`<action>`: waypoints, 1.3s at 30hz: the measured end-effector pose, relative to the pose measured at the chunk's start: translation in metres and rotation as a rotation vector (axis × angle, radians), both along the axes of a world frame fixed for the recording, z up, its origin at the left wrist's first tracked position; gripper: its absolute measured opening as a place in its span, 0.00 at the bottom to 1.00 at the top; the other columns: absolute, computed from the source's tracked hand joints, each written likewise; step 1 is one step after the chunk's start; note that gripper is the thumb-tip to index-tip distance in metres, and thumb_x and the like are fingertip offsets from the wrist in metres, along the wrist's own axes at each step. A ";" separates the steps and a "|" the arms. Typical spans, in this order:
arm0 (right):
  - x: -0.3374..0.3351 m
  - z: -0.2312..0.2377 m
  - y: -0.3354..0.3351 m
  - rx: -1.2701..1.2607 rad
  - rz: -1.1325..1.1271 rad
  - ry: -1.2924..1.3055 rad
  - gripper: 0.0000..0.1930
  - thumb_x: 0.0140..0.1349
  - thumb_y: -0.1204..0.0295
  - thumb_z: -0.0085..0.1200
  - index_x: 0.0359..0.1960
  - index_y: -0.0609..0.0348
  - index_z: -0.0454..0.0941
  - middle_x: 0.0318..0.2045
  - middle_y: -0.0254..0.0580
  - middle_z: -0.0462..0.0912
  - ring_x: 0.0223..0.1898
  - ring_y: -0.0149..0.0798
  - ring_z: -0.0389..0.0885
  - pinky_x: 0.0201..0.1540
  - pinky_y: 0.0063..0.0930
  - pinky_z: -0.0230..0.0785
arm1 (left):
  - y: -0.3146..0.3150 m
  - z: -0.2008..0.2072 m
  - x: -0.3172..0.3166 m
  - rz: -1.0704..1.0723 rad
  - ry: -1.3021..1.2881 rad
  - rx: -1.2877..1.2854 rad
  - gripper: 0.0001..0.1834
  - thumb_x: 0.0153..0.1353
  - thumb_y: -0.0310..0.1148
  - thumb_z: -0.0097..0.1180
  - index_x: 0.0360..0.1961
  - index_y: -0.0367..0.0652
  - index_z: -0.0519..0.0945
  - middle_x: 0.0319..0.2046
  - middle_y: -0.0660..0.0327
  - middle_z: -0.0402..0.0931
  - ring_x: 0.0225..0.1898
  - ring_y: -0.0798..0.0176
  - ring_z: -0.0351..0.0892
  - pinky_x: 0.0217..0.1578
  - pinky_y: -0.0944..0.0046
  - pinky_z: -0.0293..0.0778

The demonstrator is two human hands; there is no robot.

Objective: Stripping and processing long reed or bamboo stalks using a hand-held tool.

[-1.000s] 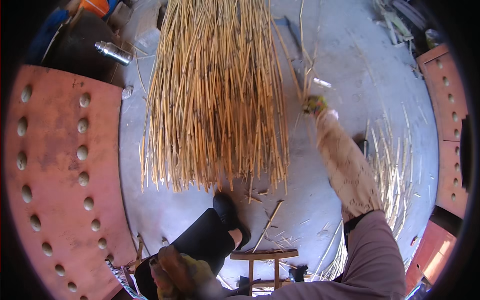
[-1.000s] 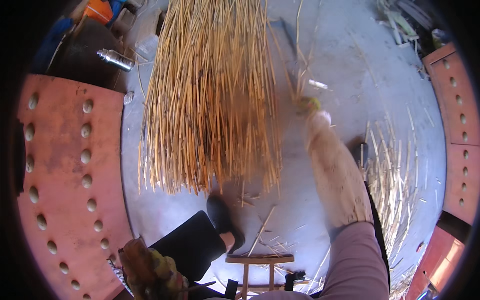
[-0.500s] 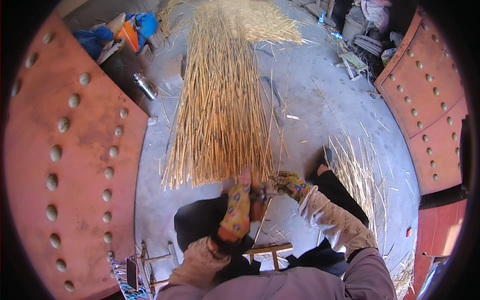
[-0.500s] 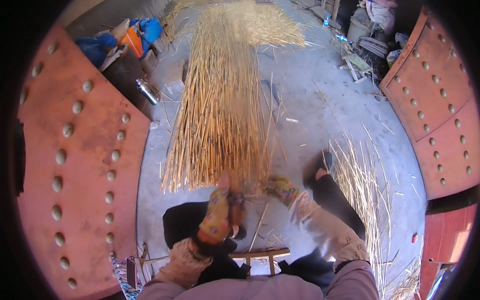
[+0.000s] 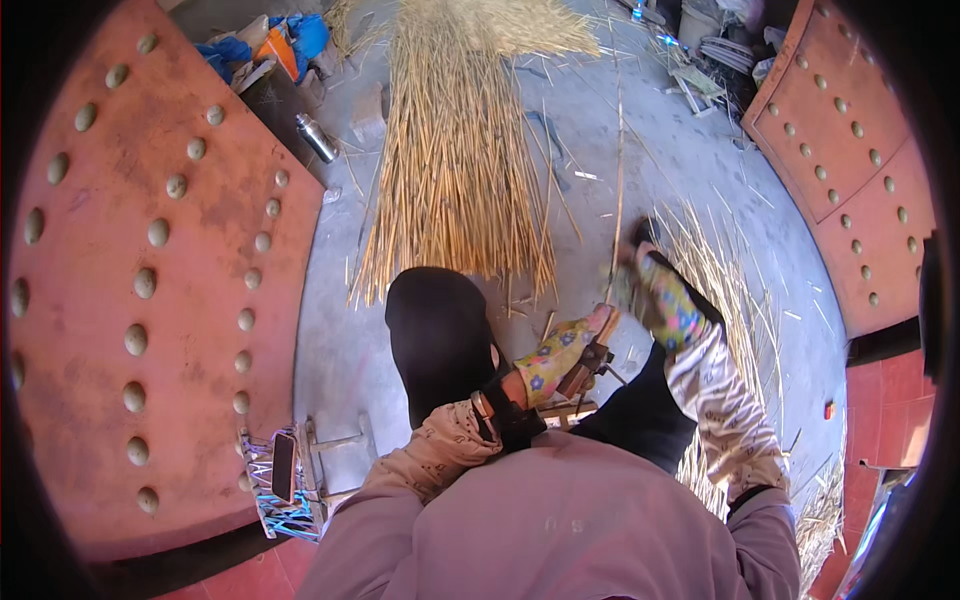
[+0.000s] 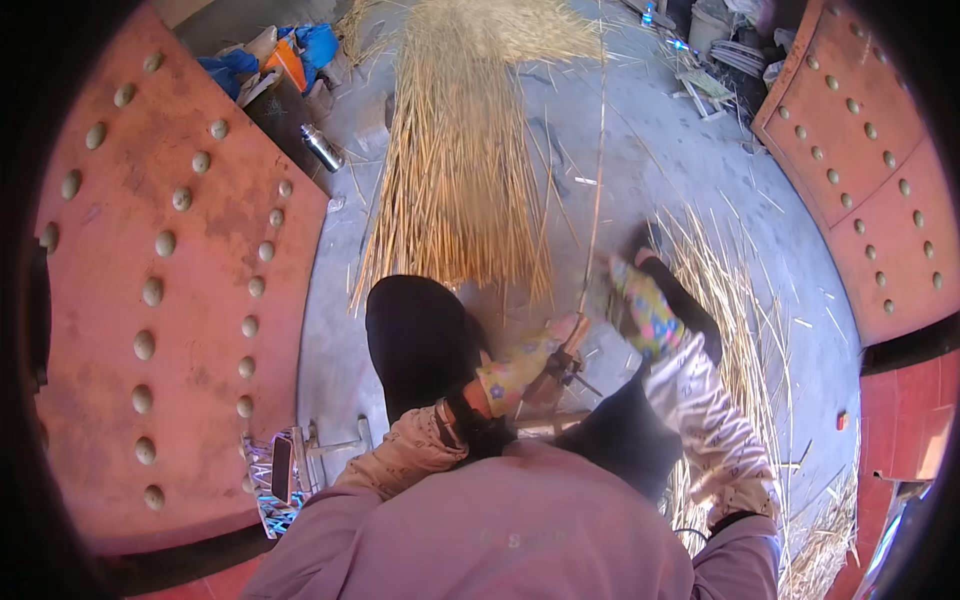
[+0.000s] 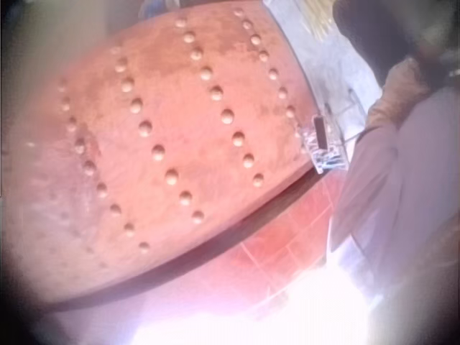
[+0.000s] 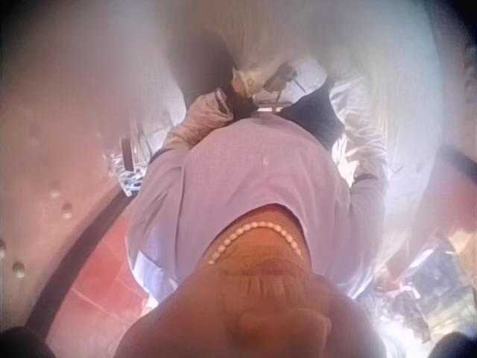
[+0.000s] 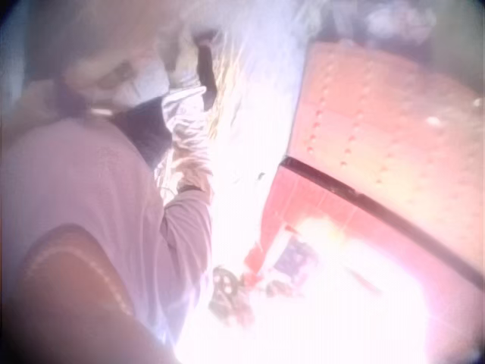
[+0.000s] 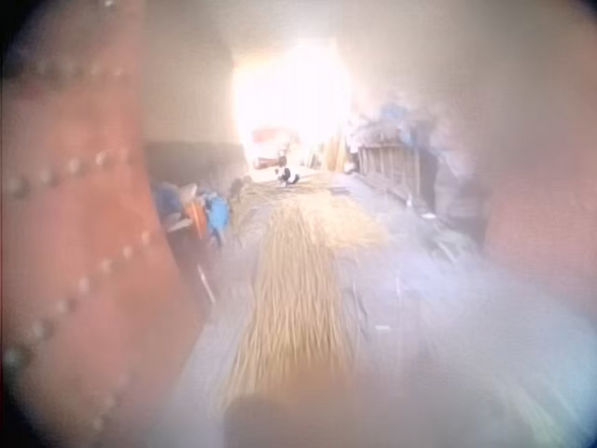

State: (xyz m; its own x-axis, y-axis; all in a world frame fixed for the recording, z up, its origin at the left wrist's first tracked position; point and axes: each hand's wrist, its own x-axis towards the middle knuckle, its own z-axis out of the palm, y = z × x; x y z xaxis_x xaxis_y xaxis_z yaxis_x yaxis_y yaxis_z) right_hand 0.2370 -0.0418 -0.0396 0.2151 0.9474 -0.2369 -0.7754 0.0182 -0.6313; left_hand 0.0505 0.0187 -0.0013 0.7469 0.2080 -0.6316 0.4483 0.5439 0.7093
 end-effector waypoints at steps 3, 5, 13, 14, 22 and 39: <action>0.018 -0.002 0.023 0.019 -0.215 -0.105 0.14 0.57 0.61 0.42 0.37 0.58 0.67 0.25 0.37 0.71 0.25 0.31 0.69 0.27 0.19 0.63 | -0.016 -0.046 0.012 0.044 -0.145 -0.079 0.31 0.51 0.62 0.35 0.35 0.45 0.74 0.19 0.68 0.67 0.19 0.73 0.63 0.22 0.74 0.62; 0.020 0.010 0.037 0.326 -0.267 -0.237 0.12 0.58 0.62 0.39 0.32 0.57 0.68 0.16 0.30 0.63 0.17 0.25 0.61 0.18 0.15 0.55 | -0.008 -0.019 0.001 -0.079 -0.077 -0.336 0.32 0.51 0.62 0.35 0.43 0.46 0.70 0.21 0.68 0.67 0.15 0.73 0.62 0.16 0.74 0.62; 0.077 0.102 0.033 0.135 -0.556 -0.005 0.12 0.59 0.66 0.38 0.31 0.65 0.67 0.10 0.25 0.53 0.10 0.24 0.50 0.11 0.17 0.42 | -0.027 -0.018 -0.015 0.065 -0.301 -0.224 0.31 0.53 0.58 0.38 0.44 0.40 0.66 0.29 0.63 0.70 0.23 0.72 0.65 0.26 0.74 0.64; 0.061 0.098 0.046 0.083 -0.563 0.005 0.13 0.59 0.66 0.38 0.31 0.65 0.67 0.10 0.25 0.53 0.10 0.24 0.49 0.11 0.17 0.41 | -0.021 -0.032 -0.023 0.082 -0.277 -0.266 0.29 0.53 0.57 0.38 0.42 0.41 0.67 0.29 0.64 0.69 0.25 0.72 0.65 0.28 0.73 0.63; 0.041 0.082 0.034 -0.008 -0.638 0.084 0.13 0.60 0.66 0.36 0.29 0.64 0.68 0.10 0.25 0.53 0.10 0.23 0.49 0.11 0.17 0.42 | -0.029 0.008 -0.011 0.076 -0.183 -0.260 0.24 0.54 0.54 0.41 0.35 0.43 0.71 0.23 0.68 0.66 0.25 0.74 0.64 0.26 0.75 0.61; -0.026 0.001 -0.018 -0.167 -0.166 -0.598 0.14 0.57 0.64 0.41 0.40 0.59 0.69 0.29 0.37 0.73 0.26 0.26 0.71 0.25 0.18 0.65 | 0.034 0.012 0.066 0.681 -0.294 0.020 0.27 0.51 0.59 0.39 0.17 0.45 0.72 0.13 0.67 0.66 0.15 0.70 0.65 0.15 0.71 0.62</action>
State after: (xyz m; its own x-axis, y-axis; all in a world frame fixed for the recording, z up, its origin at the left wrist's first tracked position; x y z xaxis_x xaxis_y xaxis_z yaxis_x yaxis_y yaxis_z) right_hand 0.2111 -0.0600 -0.0381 0.4967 0.8508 -0.1717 -0.2840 -0.0277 -0.9584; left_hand 0.1164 0.0530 0.0105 0.5865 0.6946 -0.4165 -0.1937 0.6196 0.7606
